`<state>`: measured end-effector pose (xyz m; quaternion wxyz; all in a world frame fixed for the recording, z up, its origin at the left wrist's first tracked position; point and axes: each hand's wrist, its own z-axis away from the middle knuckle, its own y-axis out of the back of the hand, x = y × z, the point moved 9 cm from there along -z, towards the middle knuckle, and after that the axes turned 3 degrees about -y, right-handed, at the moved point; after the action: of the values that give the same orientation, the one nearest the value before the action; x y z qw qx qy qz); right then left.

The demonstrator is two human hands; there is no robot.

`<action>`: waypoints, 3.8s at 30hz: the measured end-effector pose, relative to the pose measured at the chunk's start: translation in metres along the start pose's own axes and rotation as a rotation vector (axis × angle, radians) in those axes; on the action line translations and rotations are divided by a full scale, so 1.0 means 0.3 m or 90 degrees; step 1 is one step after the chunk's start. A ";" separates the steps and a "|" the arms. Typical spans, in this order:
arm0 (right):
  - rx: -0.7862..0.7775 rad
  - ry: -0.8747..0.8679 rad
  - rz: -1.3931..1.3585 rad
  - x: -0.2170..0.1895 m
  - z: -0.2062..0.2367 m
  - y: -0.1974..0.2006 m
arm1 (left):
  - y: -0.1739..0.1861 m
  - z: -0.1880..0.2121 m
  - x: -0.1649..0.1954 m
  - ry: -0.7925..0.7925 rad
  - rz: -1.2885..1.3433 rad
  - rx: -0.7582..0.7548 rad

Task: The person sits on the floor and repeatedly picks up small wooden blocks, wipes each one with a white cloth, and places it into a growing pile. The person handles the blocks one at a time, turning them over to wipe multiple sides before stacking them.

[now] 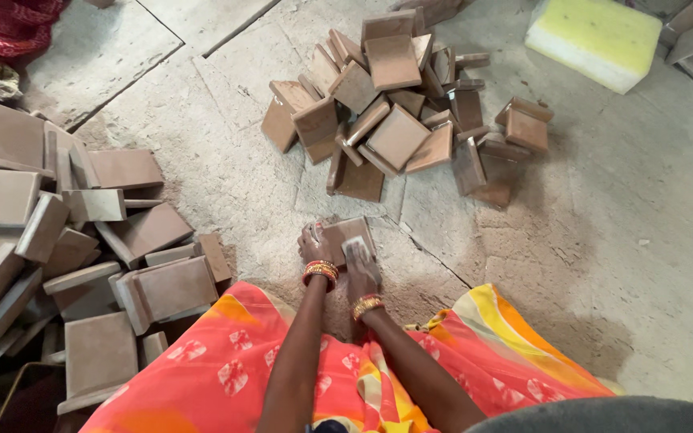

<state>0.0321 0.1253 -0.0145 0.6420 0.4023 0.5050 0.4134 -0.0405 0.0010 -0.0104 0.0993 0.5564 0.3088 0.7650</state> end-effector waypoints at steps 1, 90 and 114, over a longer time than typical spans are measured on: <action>-0.030 -0.016 -0.015 0.011 0.006 -0.013 | 0.007 -0.002 0.007 -0.008 -0.002 0.014; 0.122 0.036 0.171 0.149 -0.063 0.201 | 0.022 0.293 -0.056 -0.362 0.231 -0.059; 0.174 0.270 0.236 -0.191 0.196 0.071 | -0.082 0.186 -0.007 -0.487 -0.070 -0.241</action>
<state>0.0788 0.0730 0.0333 0.3761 0.4750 0.5965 0.5265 0.0063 0.0396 -0.0158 0.3475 0.7546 0.1329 0.5404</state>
